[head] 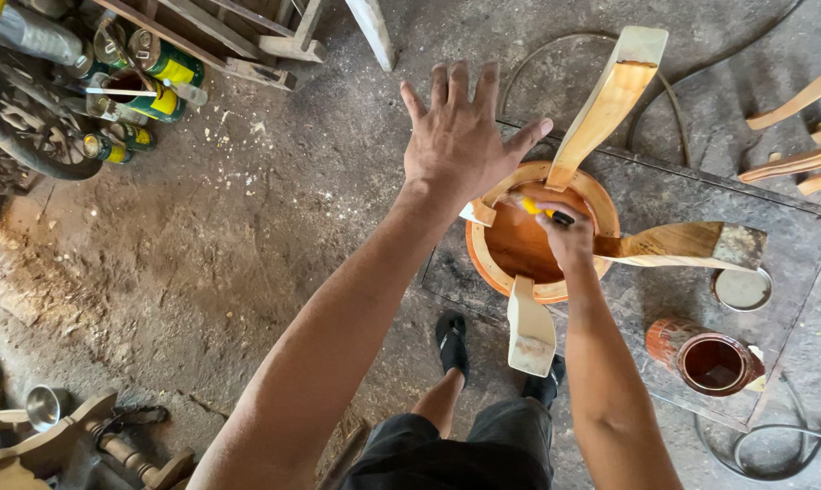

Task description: The person paints wooden stools by hand with a brush and a container of liquid finish.

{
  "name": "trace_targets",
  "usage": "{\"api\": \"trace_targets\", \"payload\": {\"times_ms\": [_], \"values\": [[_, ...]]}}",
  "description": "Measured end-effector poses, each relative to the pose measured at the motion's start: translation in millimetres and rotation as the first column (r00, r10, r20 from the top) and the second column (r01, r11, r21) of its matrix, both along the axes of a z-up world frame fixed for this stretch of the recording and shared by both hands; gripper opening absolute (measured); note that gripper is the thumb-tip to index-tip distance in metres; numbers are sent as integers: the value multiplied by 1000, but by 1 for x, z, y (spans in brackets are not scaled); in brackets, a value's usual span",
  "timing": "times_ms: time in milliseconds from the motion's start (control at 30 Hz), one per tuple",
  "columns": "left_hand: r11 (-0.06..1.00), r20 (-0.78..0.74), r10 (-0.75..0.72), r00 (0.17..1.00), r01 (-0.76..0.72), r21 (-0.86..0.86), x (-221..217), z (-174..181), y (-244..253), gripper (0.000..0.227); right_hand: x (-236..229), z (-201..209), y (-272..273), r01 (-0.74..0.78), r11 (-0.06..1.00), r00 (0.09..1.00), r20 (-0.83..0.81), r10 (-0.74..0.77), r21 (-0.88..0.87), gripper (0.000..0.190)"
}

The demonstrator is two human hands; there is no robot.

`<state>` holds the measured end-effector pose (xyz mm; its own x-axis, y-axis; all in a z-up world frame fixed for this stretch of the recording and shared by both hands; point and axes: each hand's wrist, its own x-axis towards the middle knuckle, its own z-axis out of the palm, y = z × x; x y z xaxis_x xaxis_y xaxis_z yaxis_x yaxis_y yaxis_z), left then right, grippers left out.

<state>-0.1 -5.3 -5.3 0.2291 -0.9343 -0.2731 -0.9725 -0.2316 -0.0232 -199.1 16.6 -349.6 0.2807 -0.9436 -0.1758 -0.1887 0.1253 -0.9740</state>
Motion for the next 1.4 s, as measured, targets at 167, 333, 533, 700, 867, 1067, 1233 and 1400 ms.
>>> {"api": "trace_targets", "payload": {"times_ms": [167,333,533,700,867,1067,1233,1400], "values": [[999,5,6,1000,-6,-32,1,1,-1,98,14,0,5,197,909,912,272,-308,368,17],[1000,-12,12,1000,-12,-14,2,-3,-1,98,-7,-2,-3,-41,949,953,298,-58,314,22],[999,4,25,1000,-25,-42,-2,3,0,98,13,9,-30,-1,963,985,167,-46,268,17],[998,-23,34,999,-35,-46,1,2,2,98,29,16,-14,246,898,942,129,-311,363,12],[998,-21,42,999,-44,-55,2,1,-1,98,22,17,7,335,843,942,-128,-310,421,17],[998,-16,41,999,-42,-56,2,-1,-1,98,-6,17,47,-59,955,998,51,46,289,17],[997,-16,42,999,-43,-58,2,-4,-2,101,-13,28,67,-84,987,990,128,66,135,17],[997,-7,37,999,-38,-71,2,-3,-6,100,-1,47,55,-185,880,979,-6,203,-437,14]]}}
